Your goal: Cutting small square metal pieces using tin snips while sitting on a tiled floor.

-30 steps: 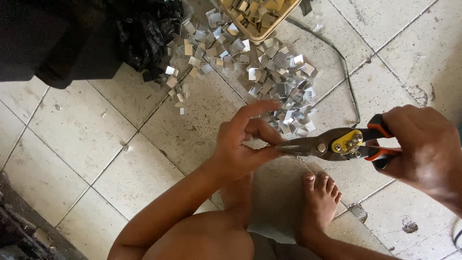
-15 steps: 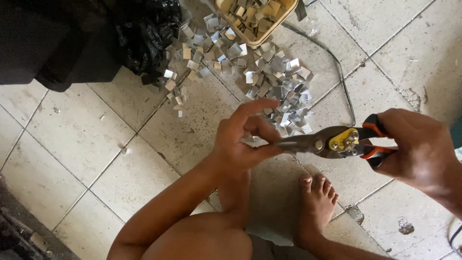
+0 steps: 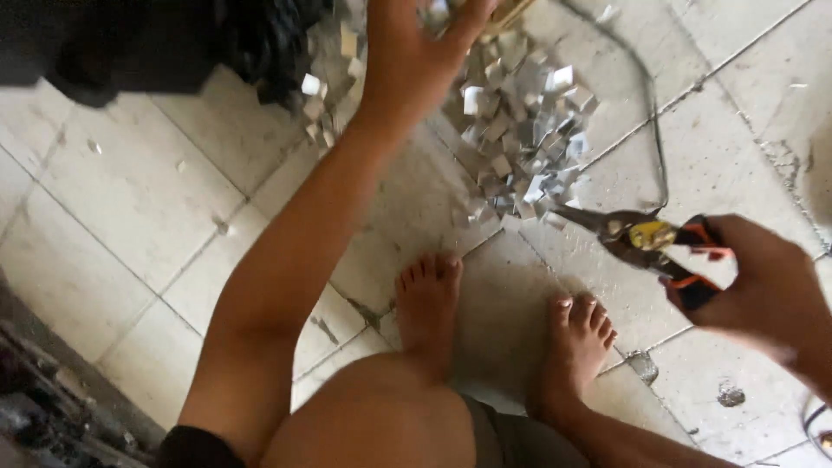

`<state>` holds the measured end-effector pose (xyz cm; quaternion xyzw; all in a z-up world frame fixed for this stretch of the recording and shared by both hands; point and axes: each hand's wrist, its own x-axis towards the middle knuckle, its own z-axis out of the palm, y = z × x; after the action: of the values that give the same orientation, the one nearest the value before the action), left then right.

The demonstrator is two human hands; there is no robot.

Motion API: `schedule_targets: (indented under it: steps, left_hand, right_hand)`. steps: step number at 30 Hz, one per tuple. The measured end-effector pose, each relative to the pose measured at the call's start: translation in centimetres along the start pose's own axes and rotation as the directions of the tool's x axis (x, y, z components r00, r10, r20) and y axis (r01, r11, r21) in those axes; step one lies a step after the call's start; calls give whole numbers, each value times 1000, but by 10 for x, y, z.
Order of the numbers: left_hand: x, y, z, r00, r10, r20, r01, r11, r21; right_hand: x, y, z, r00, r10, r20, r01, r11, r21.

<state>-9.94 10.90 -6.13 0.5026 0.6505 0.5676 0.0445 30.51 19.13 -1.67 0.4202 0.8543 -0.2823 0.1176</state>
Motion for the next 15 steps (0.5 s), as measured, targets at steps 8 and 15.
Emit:
schedule_targets:
  steps: [8,15]
  left_hand:
    - [-168,13,-14,858,-217,466,178,976,127]
    - [-170,10,-17,847,-227,480,169,972,162]
  right_hand:
    - [-5,12,26,976,18,217,23,982,-185]
    - [7,7,25,975,8,221,26,989,-147]
